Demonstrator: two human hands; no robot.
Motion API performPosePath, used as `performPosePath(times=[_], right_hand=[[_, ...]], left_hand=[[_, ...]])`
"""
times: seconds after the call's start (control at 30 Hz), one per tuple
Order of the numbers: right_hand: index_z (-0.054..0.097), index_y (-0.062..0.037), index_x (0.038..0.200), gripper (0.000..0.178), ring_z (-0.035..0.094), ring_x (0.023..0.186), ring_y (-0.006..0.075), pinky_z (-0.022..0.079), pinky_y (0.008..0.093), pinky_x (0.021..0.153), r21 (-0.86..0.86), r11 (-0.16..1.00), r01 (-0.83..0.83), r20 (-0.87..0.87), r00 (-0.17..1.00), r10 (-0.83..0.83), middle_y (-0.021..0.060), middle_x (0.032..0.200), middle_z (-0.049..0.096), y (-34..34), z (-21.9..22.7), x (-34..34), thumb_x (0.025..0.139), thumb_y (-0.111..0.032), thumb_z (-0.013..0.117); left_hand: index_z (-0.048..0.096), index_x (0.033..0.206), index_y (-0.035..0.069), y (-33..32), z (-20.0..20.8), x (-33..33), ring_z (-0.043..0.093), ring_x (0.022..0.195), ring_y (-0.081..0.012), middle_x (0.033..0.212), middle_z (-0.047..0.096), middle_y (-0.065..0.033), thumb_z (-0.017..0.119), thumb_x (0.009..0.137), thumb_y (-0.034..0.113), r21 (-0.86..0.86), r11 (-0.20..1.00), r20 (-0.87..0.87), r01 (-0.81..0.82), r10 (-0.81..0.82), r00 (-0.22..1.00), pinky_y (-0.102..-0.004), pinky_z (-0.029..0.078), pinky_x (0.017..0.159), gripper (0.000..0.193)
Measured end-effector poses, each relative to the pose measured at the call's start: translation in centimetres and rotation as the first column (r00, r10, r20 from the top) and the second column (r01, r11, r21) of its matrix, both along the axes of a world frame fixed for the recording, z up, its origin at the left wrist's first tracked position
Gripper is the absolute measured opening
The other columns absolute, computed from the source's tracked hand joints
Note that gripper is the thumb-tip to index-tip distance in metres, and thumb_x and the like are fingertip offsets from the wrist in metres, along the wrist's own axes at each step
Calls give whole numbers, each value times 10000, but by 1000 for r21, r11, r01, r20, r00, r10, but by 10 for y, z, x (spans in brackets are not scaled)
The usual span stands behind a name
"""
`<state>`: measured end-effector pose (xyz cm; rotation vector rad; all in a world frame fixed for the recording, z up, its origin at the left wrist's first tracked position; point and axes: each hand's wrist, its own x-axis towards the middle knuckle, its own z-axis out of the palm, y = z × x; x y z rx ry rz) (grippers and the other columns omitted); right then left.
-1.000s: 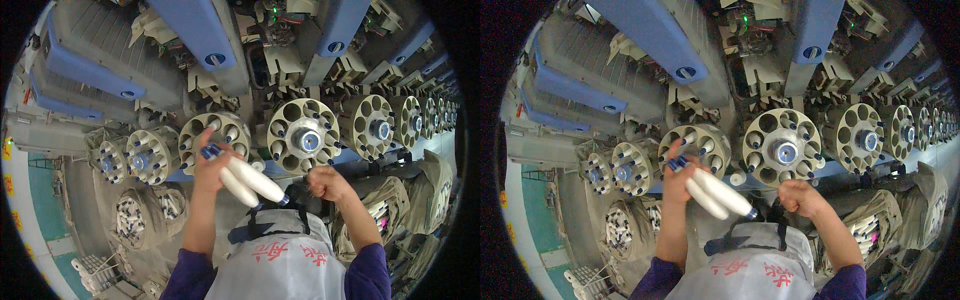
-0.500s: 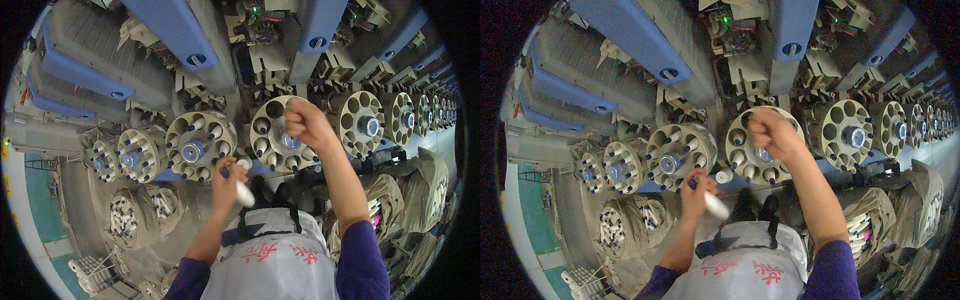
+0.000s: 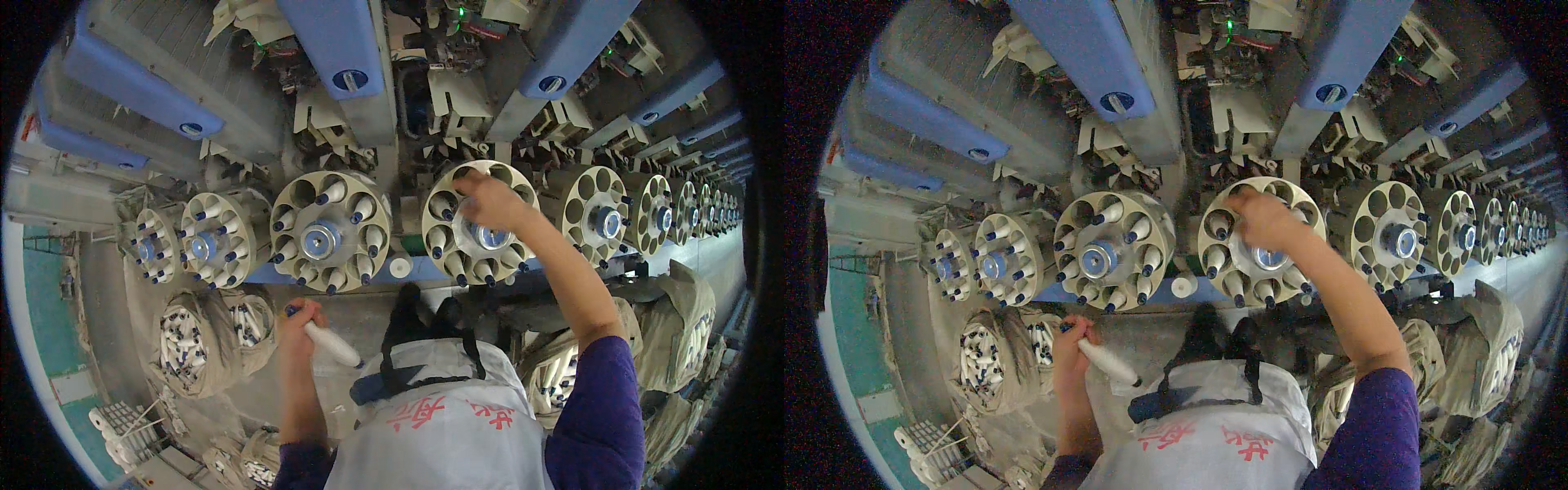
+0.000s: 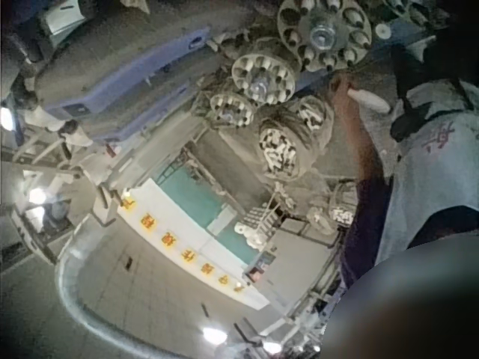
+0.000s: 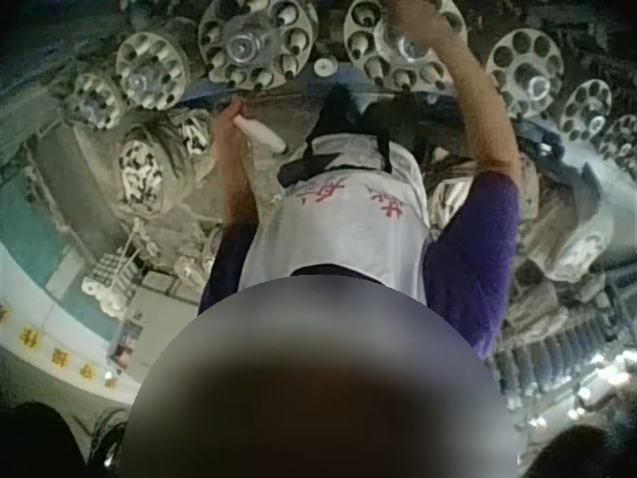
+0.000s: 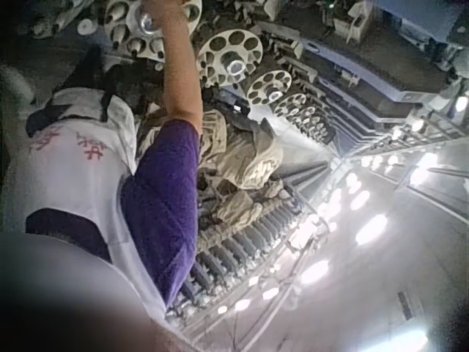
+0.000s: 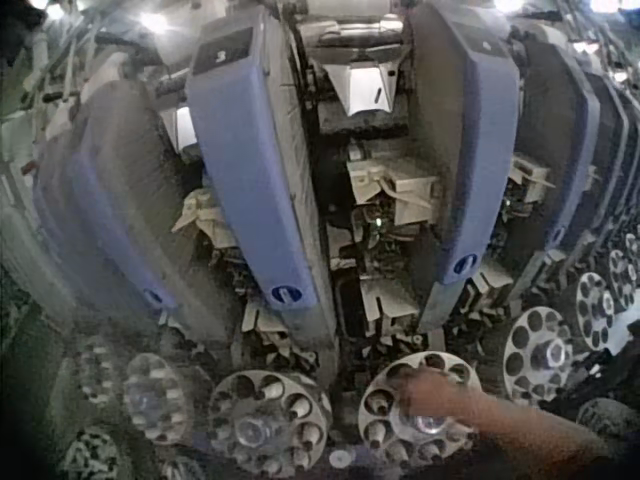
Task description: The person repeatedly picks white thread spools from a large sack and places them into empty slots on rotating spindles of textile machines. The person handles several spools at a time, aligning them into the machine slots, then returns to the sack for more.
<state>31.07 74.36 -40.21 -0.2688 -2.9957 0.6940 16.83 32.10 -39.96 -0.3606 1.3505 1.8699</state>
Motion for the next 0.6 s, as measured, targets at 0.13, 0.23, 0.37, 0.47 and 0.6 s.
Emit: performPosePath(times=[0.13, 0.23, 0.37, 0.47, 0.6], right_hand=[[694, -71, 921, 161, 671, 883, 325, 528, 419, 805, 402, 897, -187, 341, 939, 43, 128, 903, 692, -32, -21, -17, 820, -158, 605], [693, -33, 827, 159, 667, 820, 265, 512, 382, 742, -195, 980, 32, 186, 983, 5, 136, 905, 695, -31, 1, -12, 817, -180, 633], [712, -56, 874, 142, 581, 774, 126, 469, 279, 714, -944, 249, 218, 103, 908, -405, 41, 854, 651, -15, 57, 42, 873, -195, 684], [714, -67, 856, 125, 587, 876, 176, 475, 305, 761, -731, 573, 371, -36, 818, -575, 78, 1065, 619, -40, 52, 72, 820, -186, 734], [688, -105, 838, 192, 536, 1117, 355, 404, 495, 947, 302, 813, 498, -229, 866, -445, 119, 1197, 577, -70, 5, 79, 649, -134, 705]], left_hand=[[593, 854, -40, 1, 5, -7, 528, 515, -226, 601, 544, -109, 660, 856, 76, 3, 980, -70, 200, -199, 977, -372, 447, 524, 134], [594, 838, -37, 21, 14, -7, 497, 489, -214, 575, 526, -98, 656, 862, 84, 41, 948, -69, 315, -311, 948, -367, 437, 515, 138], [593, 818, -31, 39, 24, -20, 466, 469, -192, 545, 493, -82, 662, 869, 100, 162, 940, -84, 301, -290, 953, -355, 414, 503, 157], [598, 835, 13, 57, 21, -30, 462, 492, -187, 620, 525, -81, 653, 878, 93, 318, 917, 37, 241, -266, 963, -361, 396, 513, 106], [608, 870, 73, 107, 17, -32, 504, 607, -196, 782, 584, -76, 640, 895, 108, 510, 818, 113, 267, -371, 922, -391, 415, 604, 53]])
